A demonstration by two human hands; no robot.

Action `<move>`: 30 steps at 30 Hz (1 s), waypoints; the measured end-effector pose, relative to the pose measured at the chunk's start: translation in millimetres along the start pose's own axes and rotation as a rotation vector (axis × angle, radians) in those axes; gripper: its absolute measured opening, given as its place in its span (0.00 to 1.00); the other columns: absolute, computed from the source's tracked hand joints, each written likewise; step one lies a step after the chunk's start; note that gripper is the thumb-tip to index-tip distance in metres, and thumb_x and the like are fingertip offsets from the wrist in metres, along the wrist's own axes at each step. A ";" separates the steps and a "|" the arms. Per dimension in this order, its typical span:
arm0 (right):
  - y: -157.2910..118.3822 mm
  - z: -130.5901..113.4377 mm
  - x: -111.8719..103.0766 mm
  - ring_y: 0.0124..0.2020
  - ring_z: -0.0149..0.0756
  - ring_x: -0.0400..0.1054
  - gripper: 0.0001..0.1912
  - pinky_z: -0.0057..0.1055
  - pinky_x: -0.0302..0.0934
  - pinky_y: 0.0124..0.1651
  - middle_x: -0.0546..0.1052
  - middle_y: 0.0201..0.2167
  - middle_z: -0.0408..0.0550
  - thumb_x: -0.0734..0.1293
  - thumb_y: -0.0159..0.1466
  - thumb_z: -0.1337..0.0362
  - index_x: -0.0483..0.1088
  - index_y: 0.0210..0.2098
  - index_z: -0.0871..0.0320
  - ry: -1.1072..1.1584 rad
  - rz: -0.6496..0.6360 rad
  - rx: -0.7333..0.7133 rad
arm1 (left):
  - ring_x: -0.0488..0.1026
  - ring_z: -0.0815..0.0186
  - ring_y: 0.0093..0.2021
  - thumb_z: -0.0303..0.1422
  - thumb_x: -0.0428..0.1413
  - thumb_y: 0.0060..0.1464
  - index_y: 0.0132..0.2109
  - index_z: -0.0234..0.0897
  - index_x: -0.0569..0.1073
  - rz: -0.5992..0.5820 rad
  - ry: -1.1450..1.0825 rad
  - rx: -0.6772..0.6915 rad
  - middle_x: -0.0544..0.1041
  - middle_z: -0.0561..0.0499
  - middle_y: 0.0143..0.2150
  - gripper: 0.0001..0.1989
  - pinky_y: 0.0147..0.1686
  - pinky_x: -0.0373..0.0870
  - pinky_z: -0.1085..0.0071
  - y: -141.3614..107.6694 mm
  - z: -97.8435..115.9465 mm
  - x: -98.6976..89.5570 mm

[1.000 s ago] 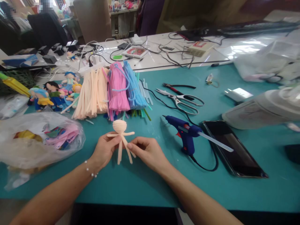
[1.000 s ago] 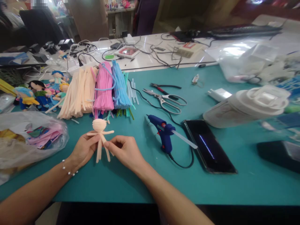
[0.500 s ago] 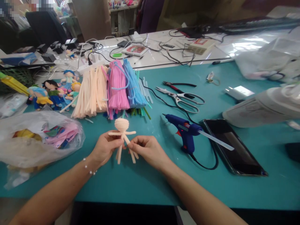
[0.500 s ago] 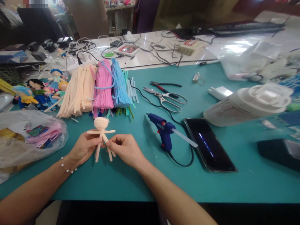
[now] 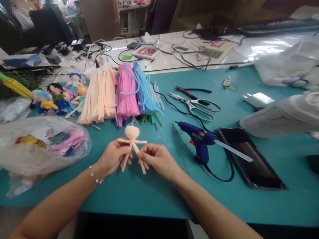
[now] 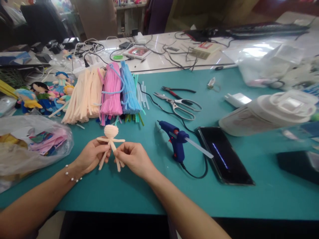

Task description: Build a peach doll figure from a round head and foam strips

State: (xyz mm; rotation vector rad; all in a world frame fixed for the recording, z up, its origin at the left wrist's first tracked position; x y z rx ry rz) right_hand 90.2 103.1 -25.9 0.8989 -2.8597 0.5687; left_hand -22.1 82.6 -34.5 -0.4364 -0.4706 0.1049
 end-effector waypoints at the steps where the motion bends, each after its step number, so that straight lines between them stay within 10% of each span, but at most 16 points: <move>1: 0.0 -0.1 -0.3 0.14 0.23 0.57 0.18 0.22 0.50 0.18 0.69 0.14 0.40 0.71 0.50 0.52 0.66 0.19 0.60 -0.012 0.001 -0.011 | 0.66 0.74 0.17 0.30 0.64 0.35 0.29 0.32 0.73 -0.012 -0.002 -0.012 0.70 0.56 0.19 0.10 0.14 0.62 0.80 0.4 -0.9 0.6; 30: -1.6 12.9 9.7 0.17 0.25 0.66 0.21 0.23 0.63 0.25 0.75 0.17 0.42 0.76 0.40 0.51 0.72 0.21 0.63 0.033 -0.141 0.203 | 0.64 0.74 0.14 0.36 0.65 0.34 0.24 0.31 0.77 0.049 0.037 0.003 0.70 0.54 0.14 0.11 0.16 0.62 0.78 -1.1 -4.3 -2.6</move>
Point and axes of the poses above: each hand's wrist, its own y-axis towards the middle knuckle, its own x-axis out of the palm, z = x × y, the point moved 7 cm from there along y, towards the middle knuckle
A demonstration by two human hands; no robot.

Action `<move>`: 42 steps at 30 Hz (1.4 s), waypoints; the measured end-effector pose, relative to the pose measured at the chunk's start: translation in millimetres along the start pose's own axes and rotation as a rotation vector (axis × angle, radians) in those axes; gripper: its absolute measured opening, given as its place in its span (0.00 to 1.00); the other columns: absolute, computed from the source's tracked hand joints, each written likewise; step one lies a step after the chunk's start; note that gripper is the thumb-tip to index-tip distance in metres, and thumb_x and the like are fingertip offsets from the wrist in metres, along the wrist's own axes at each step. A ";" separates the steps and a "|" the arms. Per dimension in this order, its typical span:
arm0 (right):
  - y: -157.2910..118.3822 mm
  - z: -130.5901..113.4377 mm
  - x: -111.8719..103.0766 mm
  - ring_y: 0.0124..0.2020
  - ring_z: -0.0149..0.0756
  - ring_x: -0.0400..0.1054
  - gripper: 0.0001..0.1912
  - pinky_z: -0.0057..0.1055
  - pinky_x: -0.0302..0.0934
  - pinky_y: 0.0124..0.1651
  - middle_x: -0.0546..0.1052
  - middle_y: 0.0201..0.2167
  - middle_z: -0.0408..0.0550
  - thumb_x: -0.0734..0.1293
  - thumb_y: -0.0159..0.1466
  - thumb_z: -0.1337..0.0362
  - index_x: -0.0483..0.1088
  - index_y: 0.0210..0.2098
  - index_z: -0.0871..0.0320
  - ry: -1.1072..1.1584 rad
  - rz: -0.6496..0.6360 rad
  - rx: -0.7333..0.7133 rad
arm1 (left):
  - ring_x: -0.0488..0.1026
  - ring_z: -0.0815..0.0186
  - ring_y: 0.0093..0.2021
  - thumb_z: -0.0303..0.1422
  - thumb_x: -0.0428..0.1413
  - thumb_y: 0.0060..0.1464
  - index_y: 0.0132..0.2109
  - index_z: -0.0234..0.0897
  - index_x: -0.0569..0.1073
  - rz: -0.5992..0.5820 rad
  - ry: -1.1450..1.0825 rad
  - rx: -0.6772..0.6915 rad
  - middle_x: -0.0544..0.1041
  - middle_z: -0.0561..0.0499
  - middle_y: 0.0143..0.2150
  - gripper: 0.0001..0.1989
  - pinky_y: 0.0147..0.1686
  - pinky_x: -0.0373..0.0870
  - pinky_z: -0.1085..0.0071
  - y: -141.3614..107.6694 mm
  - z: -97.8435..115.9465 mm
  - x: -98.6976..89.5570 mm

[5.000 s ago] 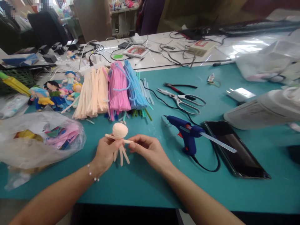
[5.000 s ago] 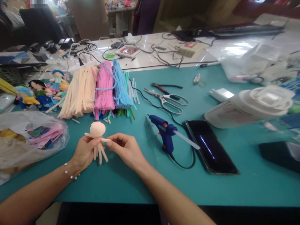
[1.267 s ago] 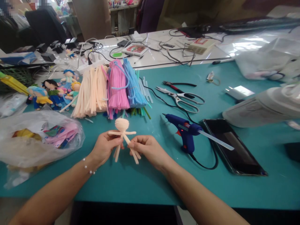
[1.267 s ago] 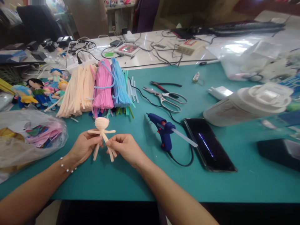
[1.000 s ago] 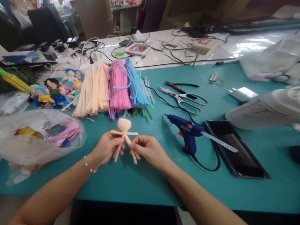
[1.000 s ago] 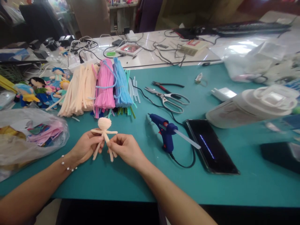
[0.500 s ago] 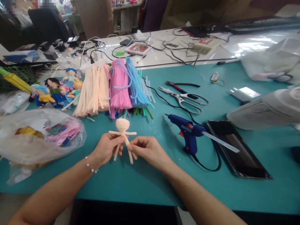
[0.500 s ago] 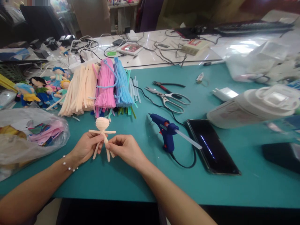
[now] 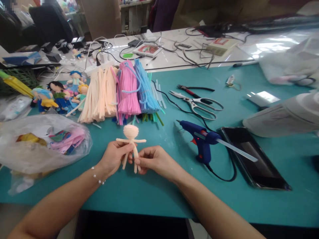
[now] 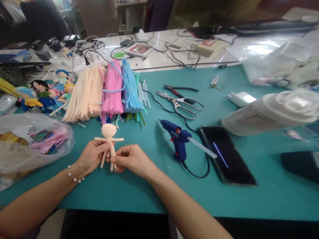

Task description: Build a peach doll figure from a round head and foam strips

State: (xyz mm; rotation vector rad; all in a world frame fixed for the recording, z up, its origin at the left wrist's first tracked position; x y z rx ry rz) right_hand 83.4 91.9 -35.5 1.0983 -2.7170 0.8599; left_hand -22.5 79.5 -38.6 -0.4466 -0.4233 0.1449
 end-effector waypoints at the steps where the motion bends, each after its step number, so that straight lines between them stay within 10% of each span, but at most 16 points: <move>1: -0.4 -0.2 -0.1 0.17 0.24 0.66 0.21 0.23 0.62 0.24 0.75 0.17 0.42 0.76 0.40 0.52 0.71 0.21 0.63 -0.005 0.001 -0.002 | 0.66 0.73 0.16 0.35 0.65 0.34 0.24 0.32 0.77 0.003 0.001 0.005 0.72 0.53 0.15 0.10 0.17 0.63 0.77 -0.4 0.7 -0.1; 21: -6.6 -12.3 -5.0 0.14 0.22 0.58 0.19 0.22 0.51 0.19 0.70 0.14 0.40 0.72 0.48 0.51 0.67 0.18 0.61 -0.098 0.058 -0.077 | 0.65 0.74 0.17 0.36 0.66 0.33 0.27 0.32 0.79 -0.060 0.022 0.050 0.73 0.52 0.18 0.13 0.18 0.61 0.76 -1.0 8.6 0.5; 34: -25.8 -40.8 -7.4 0.17 0.25 0.56 0.11 0.24 0.51 0.21 0.70 0.17 0.41 0.68 0.55 0.62 0.66 0.20 0.59 -0.683 0.460 -0.644 | 0.70 0.70 0.23 0.33 0.65 0.35 0.25 0.32 0.78 0.021 0.155 0.166 0.76 0.51 0.22 0.08 0.23 0.68 0.75 0.4 7.5 -6.2; 42: -15.3 -27.1 -6.2 0.14 0.24 0.57 0.14 0.22 0.51 0.17 0.67 0.12 0.40 0.64 0.59 0.59 0.70 0.21 0.60 -0.410 0.289 -0.424 | 0.66 0.73 0.17 0.35 0.64 0.37 0.26 0.33 0.77 0.022 0.173 0.147 0.75 0.53 0.20 0.09 0.18 0.65 0.75 0.8 5.7 -7.7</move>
Point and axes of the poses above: each hand's wrist, its own y-axis towards the middle knuckle, its own x-axis out of the palm, z = x × y, the point moved 7 cm from there along y, towards the middle knuckle
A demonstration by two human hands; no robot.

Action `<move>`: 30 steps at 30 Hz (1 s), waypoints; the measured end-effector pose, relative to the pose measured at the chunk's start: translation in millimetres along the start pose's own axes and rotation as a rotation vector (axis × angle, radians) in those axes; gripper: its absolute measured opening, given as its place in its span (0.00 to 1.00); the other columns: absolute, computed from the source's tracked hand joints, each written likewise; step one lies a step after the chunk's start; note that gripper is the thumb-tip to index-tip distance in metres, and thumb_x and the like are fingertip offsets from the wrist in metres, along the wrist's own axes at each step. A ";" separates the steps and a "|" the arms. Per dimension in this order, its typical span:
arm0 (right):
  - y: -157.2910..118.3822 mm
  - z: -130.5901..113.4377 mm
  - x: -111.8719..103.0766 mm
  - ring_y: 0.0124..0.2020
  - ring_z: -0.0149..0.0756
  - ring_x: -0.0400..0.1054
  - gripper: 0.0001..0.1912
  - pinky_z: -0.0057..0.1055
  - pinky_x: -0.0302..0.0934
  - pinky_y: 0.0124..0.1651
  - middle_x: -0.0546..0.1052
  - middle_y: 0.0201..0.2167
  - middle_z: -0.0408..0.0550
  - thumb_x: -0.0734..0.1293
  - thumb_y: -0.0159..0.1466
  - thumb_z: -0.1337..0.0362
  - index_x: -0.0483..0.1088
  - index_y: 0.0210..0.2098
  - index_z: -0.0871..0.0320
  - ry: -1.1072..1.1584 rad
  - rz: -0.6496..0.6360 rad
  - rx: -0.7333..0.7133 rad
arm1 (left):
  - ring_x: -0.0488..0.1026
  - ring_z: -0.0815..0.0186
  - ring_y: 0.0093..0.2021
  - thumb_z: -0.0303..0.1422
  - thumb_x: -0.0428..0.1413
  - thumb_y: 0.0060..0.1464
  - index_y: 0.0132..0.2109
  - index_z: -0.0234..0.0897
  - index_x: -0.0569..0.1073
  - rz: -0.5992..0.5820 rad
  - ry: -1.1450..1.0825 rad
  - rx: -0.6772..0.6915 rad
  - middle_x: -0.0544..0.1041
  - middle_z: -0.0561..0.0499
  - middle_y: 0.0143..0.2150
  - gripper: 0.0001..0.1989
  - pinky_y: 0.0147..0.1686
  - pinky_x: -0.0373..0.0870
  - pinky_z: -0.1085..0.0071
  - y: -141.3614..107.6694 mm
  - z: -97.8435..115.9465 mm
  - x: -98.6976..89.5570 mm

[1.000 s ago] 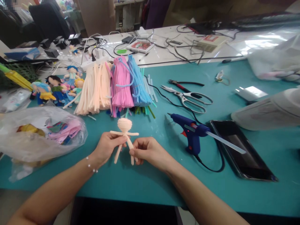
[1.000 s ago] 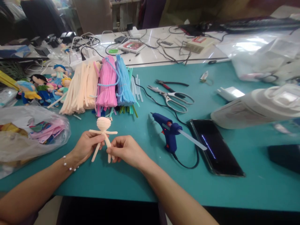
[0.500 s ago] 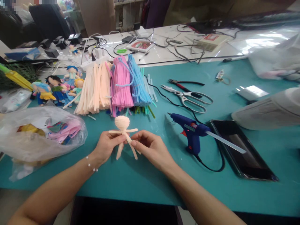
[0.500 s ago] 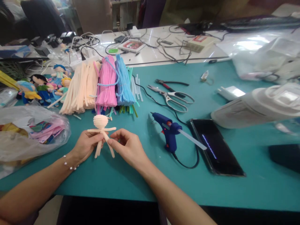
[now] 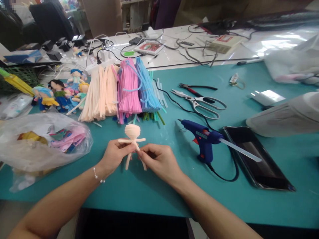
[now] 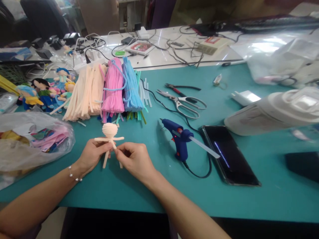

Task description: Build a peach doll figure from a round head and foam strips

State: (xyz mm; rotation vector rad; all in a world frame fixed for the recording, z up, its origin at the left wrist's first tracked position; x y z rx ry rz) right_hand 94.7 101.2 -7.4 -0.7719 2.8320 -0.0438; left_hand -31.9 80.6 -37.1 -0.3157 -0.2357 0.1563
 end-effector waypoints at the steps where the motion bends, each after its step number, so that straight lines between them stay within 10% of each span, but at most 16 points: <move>1: 0.5 3.9 2.3 0.14 0.24 0.58 0.15 0.22 0.51 0.17 0.67 0.12 0.40 0.65 0.58 0.57 0.70 0.21 0.61 0.082 -0.036 0.070 | 0.66 0.73 0.17 0.35 0.64 0.37 0.26 0.33 0.77 0.002 -0.005 -0.011 0.74 0.53 0.20 0.09 0.18 0.65 0.76 0.4 -0.5 -0.2; 8: 1.2 13.6 11.9 0.13 0.22 0.61 0.20 0.21 0.55 0.17 0.74 0.18 0.43 0.72 0.49 0.50 0.71 0.23 0.62 0.409 -0.211 0.306 | 0.65 0.74 0.16 0.36 0.65 0.36 0.23 0.31 0.76 -0.028 -0.067 -0.071 0.72 0.53 0.16 0.10 0.17 0.64 0.76 0.2 -0.5 4.0; 19: -2.0 16.1 13.7 0.15 0.22 0.65 0.07 0.20 0.59 0.19 0.77 0.22 0.43 0.70 0.51 0.64 0.71 0.27 0.62 0.397 -0.282 0.371 | 0.64 0.74 0.15 0.36 0.65 0.35 0.24 0.30 0.77 -0.024 -0.033 -0.090 0.72 0.52 0.17 0.12 0.15 0.62 0.77 -0.5 -1.4 3.1; 30: -0.5 20.6 16.1 0.16 0.22 0.65 0.17 0.20 0.57 0.20 0.76 0.20 0.44 0.73 0.49 0.54 0.73 0.26 0.63 0.522 -0.287 0.382 | 0.66 0.73 0.16 0.39 0.65 0.35 0.25 0.31 0.77 -0.012 -0.015 -0.076 0.74 0.52 0.19 0.14 0.16 0.64 0.75 1.1 -1.6 1.2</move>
Point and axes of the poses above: each hand's wrist, its own y-axis towards the middle knuckle, its own x-axis out of the palm, z = x × y, the point moved 7 cm from there along y, towards the middle knuckle
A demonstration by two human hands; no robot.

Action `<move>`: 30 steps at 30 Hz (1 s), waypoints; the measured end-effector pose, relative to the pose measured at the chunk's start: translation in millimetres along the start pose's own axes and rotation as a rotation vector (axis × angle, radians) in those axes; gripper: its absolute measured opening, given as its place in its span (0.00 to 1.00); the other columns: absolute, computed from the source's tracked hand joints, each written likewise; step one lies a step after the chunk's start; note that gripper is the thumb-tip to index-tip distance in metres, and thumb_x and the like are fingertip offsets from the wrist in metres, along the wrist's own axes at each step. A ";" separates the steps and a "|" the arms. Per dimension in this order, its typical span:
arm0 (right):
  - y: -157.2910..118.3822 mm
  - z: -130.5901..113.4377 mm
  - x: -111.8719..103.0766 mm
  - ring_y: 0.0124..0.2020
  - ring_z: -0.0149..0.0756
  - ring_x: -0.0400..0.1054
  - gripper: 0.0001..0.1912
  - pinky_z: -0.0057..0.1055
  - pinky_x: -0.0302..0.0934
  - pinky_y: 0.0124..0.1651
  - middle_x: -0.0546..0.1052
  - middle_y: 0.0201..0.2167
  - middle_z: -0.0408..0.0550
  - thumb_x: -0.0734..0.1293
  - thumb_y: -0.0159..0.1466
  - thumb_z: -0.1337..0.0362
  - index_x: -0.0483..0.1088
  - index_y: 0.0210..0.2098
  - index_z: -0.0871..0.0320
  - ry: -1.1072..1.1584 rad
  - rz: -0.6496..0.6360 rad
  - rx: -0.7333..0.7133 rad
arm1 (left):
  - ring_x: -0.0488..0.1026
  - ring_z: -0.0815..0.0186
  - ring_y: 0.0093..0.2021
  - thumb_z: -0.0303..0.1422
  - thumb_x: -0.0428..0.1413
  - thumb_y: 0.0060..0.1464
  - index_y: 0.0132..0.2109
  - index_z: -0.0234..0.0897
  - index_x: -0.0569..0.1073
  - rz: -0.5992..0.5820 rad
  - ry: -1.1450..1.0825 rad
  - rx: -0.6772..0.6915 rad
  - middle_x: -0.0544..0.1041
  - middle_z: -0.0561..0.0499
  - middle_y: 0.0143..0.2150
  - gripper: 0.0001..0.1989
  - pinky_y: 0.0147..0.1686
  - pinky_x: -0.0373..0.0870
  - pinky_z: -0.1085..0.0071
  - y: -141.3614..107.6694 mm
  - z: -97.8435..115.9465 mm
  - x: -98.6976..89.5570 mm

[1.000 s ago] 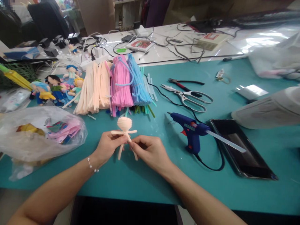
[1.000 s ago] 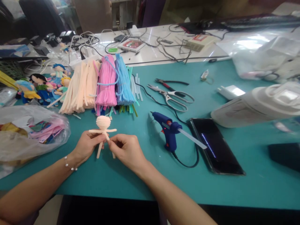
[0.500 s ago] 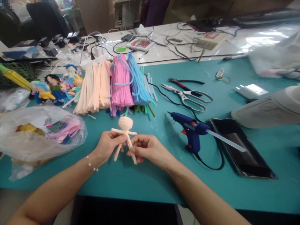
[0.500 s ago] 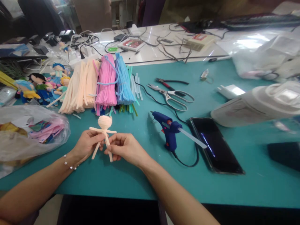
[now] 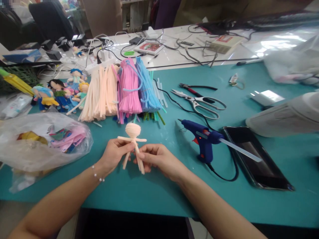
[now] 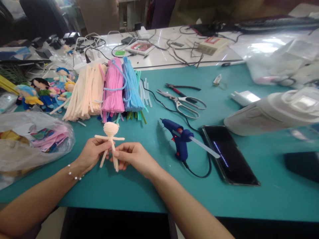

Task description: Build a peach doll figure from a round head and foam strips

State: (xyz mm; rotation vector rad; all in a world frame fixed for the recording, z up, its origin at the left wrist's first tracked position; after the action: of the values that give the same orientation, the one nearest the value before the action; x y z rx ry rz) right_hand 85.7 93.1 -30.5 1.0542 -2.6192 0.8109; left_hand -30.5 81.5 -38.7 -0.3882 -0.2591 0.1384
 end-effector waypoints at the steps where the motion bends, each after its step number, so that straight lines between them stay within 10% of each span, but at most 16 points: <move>1: 0.8 1.2 -0.1 0.16 0.22 0.64 0.17 0.20 0.57 0.20 0.76 0.20 0.44 0.74 0.48 0.54 0.72 0.25 0.63 0.018 0.003 0.001 | 0.66 0.72 0.17 0.39 0.65 0.36 0.26 0.31 0.77 -0.008 0.003 -0.001 0.73 0.52 0.19 0.14 0.17 0.65 0.75 -0.3 -0.2 0.4; 30: 0.7 -2.8 1.3 0.14 0.23 0.65 0.09 0.20 0.58 0.18 0.75 0.19 0.41 0.68 0.53 0.61 0.67 0.25 0.61 -0.064 0.049 -0.060 | 0.66 0.72 0.18 0.41 0.67 0.33 0.25 0.32 0.78 -0.096 0.042 -0.035 0.75 0.51 0.20 0.15 0.19 0.64 0.74 -0.6 4.0 4.9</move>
State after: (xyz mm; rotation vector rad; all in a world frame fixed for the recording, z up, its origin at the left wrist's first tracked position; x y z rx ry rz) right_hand 84.3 94.4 -28.0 1.0201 -2.7146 0.7154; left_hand -26.9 83.2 -33.8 -0.4121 -0.2384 0.0312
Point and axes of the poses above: each hand's wrist, its own y-axis towards the middle knuckle, its own x-axis out of the palm, z = x × y, the point moved 7 cm from there along y, towards the middle knuckle
